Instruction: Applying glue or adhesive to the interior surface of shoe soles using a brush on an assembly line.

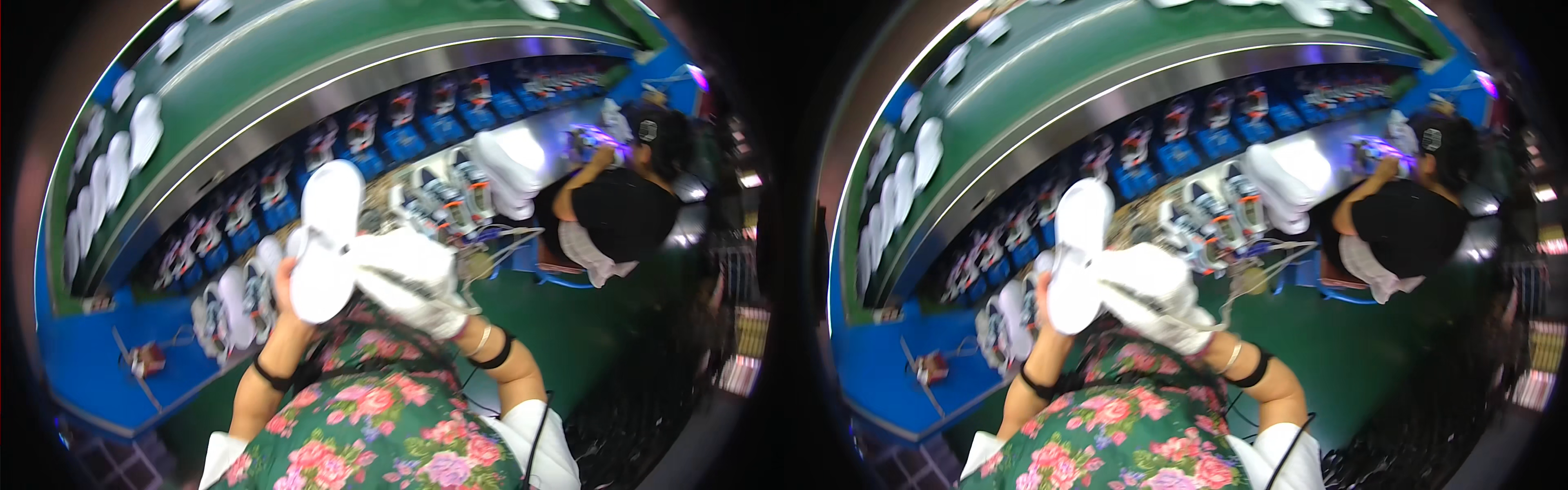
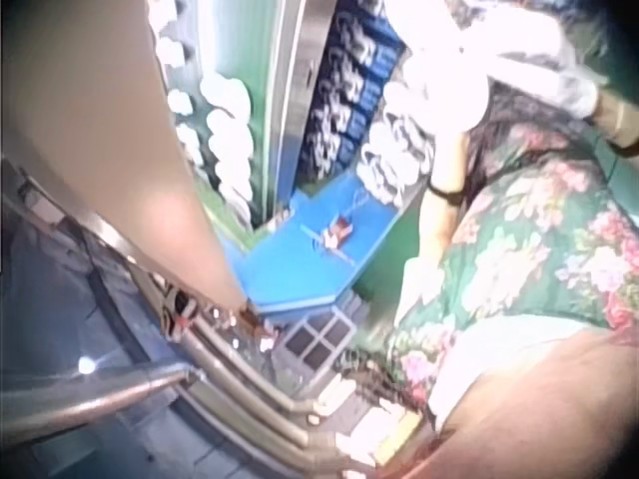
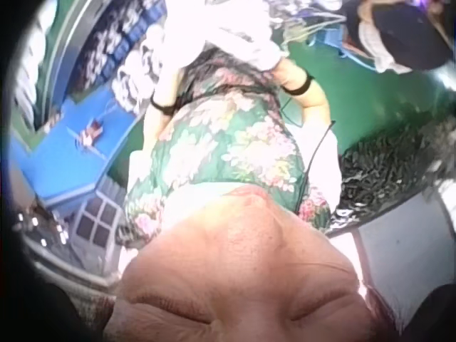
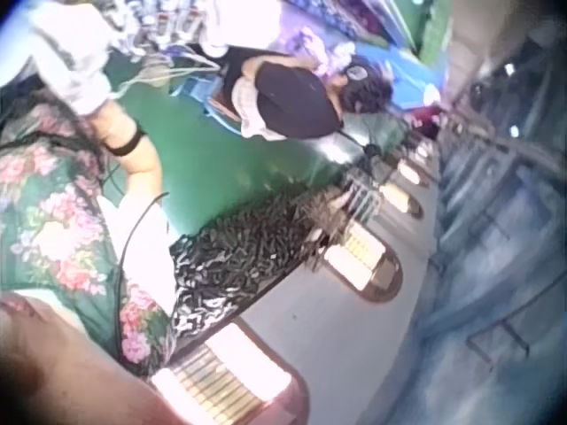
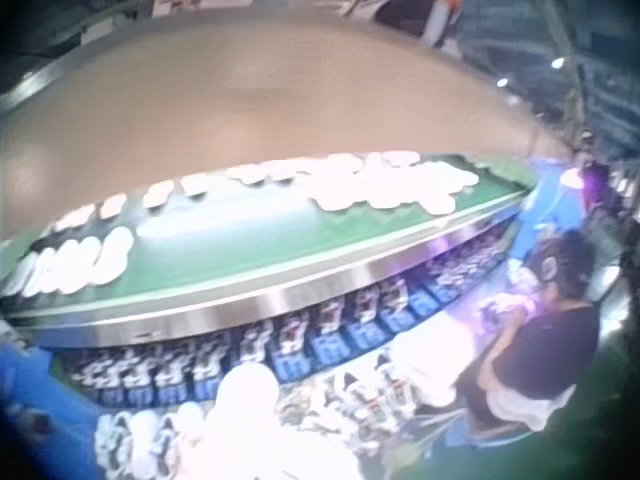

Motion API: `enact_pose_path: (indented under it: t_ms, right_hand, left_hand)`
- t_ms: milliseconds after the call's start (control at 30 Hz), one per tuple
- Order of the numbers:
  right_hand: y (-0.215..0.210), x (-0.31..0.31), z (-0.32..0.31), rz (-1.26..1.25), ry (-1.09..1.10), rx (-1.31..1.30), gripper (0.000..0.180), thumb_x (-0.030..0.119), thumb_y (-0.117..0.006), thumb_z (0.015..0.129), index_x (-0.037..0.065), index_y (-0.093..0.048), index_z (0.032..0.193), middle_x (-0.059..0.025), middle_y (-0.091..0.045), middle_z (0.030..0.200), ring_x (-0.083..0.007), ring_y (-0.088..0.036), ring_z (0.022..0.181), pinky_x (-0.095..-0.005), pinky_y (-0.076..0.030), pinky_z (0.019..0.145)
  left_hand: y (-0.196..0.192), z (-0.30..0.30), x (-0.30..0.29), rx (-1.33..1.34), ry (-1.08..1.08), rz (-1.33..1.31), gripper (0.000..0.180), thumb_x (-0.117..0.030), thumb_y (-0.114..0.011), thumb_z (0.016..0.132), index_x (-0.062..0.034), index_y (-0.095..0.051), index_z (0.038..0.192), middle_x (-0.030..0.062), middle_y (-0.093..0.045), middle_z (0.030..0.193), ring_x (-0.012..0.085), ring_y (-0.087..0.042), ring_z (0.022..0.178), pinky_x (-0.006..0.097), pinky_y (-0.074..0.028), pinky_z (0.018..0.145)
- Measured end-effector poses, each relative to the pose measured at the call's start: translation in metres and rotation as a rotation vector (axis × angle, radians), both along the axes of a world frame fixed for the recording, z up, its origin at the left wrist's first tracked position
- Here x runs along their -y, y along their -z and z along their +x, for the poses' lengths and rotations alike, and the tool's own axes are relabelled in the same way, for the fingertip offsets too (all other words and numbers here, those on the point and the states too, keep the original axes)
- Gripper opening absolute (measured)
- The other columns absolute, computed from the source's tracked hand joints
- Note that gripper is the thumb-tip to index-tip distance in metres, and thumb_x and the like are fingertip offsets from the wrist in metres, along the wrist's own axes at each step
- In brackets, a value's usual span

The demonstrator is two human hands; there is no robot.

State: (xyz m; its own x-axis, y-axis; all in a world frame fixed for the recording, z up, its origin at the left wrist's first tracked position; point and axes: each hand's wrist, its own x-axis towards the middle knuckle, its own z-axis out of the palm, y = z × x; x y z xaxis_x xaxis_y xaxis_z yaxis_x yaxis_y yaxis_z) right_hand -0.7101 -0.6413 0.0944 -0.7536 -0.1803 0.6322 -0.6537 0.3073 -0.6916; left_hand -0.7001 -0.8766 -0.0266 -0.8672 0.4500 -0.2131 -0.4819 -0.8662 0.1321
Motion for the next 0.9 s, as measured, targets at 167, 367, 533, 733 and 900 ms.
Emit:
enact_pose_path:
  t_ms: [167,367,533,733,900]
  right_hand:
    - [0.003,0.001,-0.012,-0.046,0.008,0.074,0.021,0.002,-0.077,0.074,0.002,-0.074,0.095,-0.0112,-0.074,0.096,-0.0244,-0.069,0.081,-0.0337,-0.054,0.074]
    - [-0.014,0.007,-0.014,0.257,0.041,-0.086,0.031,0.0,-0.074,0.073,0.002,-0.072,0.104,-0.0168,-0.071,0.102,-0.0311,-0.068,0.09,-0.0387,-0.054,0.078]
    - [-0.004,0.026,-0.001,0.205,-0.131,-0.108,0.032,-0.002,-0.073,0.073,0.003,-0.072,0.105,-0.0156,-0.071,0.104,-0.0307,-0.068,0.093,-0.0383,-0.055,0.079]
    - [0.004,0.025,0.0,0.046,-0.037,0.053,0.032,-0.002,-0.074,0.072,0.004,-0.073,0.104,-0.0163,-0.071,0.106,-0.0304,-0.069,0.089,-0.0371,-0.055,0.078]
    - [0.006,0.031,-0.002,-0.017,-0.294,0.058,0.028,-0.002,-0.074,0.073,0.005,-0.073,0.1,-0.0144,-0.072,0.102,-0.0293,-0.069,0.087,-0.0357,-0.054,0.078]
  left_hand:
    - [-0.044,-0.009,-0.042,0.14,0.113,0.235,0.072,-0.061,-0.047,0.094,-0.0081,-0.044,0.142,0.0184,-0.057,0.134,0.0413,-0.058,0.118,0.068,-0.048,0.091]
    - [-0.037,0.007,-0.041,0.052,0.146,0.12,0.067,-0.056,-0.04,0.099,-0.009,-0.039,0.146,0.0164,-0.053,0.139,0.0385,-0.058,0.119,0.066,-0.051,0.09]
    - [-0.027,0.004,-0.033,0.028,0.095,0.035,0.064,-0.052,-0.041,0.101,-0.0066,-0.038,0.146,0.0157,-0.05,0.142,0.0305,-0.055,0.126,0.046,-0.042,0.11]
    - [-0.038,0.003,-0.03,0.043,0.02,0.061,0.07,-0.058,-0.041,0.098,-0.0086,-0.037,0.147,0.0173,-0.051,0.141,0.0345,-0.054,0.126,0.052,-0.045,0.105]
    - [-0.044,-0.021,-0.027,-0.228,0.05,0.015,0.08,-0.066,-0.042,0.094,-0.0082,-0.034,0.149,0.0204,-0.049,0.141,0.035,-0.053,0.126,0.051,-0.045,0.106]
